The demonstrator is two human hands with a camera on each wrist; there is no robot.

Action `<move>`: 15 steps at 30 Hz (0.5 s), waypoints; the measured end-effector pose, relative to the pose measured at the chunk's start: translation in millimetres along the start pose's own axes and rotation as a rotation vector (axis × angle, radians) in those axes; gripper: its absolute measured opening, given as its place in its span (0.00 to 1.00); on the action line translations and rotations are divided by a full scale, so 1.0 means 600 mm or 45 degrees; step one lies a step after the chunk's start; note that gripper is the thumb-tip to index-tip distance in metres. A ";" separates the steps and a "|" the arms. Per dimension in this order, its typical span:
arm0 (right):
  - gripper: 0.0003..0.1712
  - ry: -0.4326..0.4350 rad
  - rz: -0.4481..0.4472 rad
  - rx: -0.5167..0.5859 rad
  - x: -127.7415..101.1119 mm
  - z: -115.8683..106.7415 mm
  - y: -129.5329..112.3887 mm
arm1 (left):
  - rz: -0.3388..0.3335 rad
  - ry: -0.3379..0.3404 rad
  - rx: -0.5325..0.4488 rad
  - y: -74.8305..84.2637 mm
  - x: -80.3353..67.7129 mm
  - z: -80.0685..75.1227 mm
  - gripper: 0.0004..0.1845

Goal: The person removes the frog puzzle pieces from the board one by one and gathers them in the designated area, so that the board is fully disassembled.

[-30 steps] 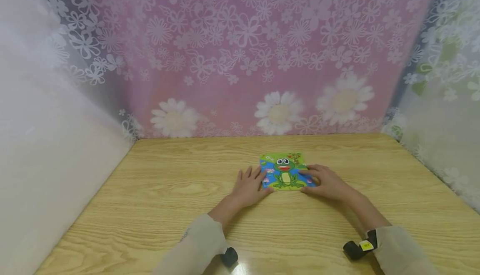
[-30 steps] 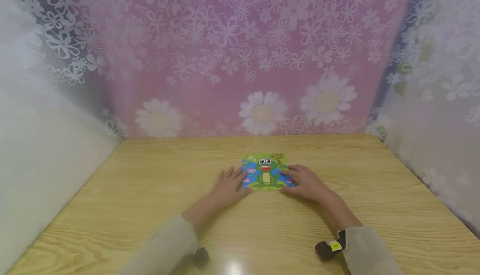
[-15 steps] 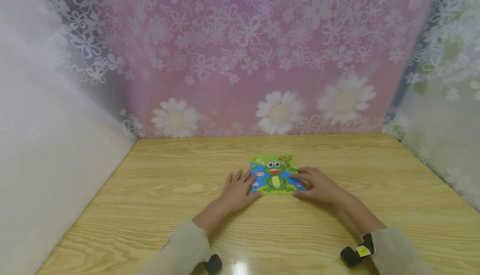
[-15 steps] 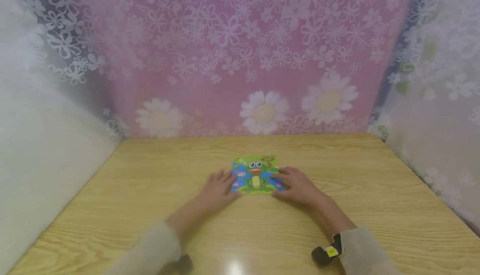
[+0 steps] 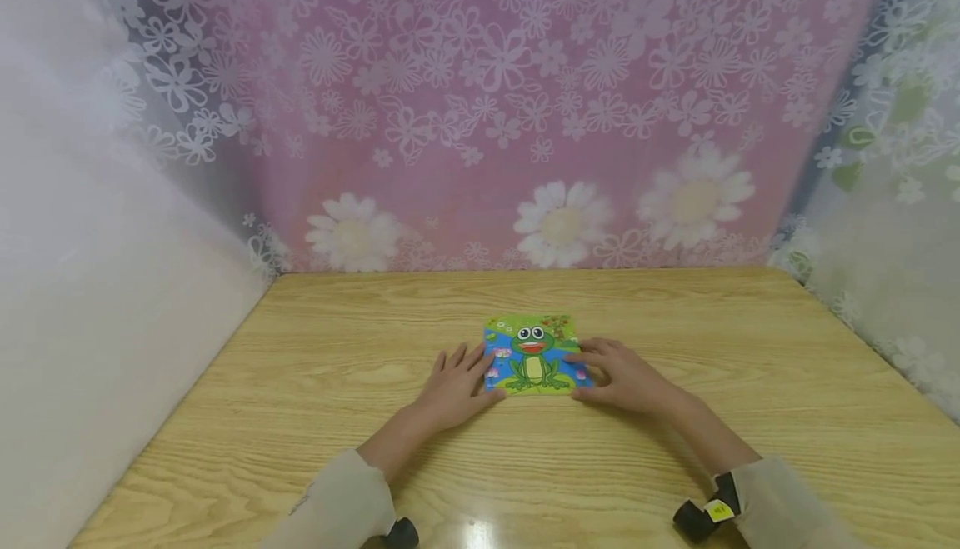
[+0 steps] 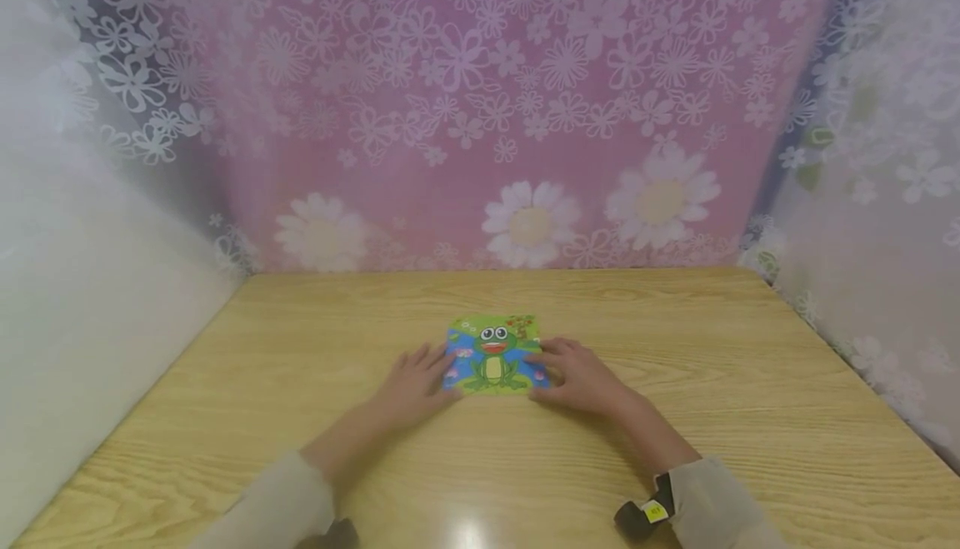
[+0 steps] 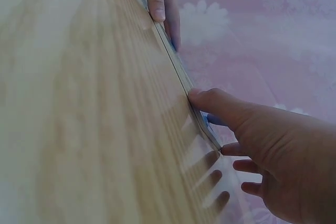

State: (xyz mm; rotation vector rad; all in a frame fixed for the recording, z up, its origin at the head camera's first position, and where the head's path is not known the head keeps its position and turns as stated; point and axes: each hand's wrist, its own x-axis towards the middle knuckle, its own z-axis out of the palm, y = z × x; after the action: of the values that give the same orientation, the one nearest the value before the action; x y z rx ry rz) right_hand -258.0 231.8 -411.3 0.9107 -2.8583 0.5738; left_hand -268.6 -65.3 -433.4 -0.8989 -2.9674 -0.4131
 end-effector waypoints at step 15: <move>0.33 -0.012 -0.075 -0.082 0.018 0.018 -0.044 | 0.007 0.001 -0.025 -0.032 -0.047 -0.020 0.39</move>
State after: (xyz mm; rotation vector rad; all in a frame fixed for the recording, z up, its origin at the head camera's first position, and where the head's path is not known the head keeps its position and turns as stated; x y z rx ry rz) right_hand -251.6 202.0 -410.4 0.9857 -2.8292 0.4696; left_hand -256.4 -99.3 -429.0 -0.9082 -2.9645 -0.4436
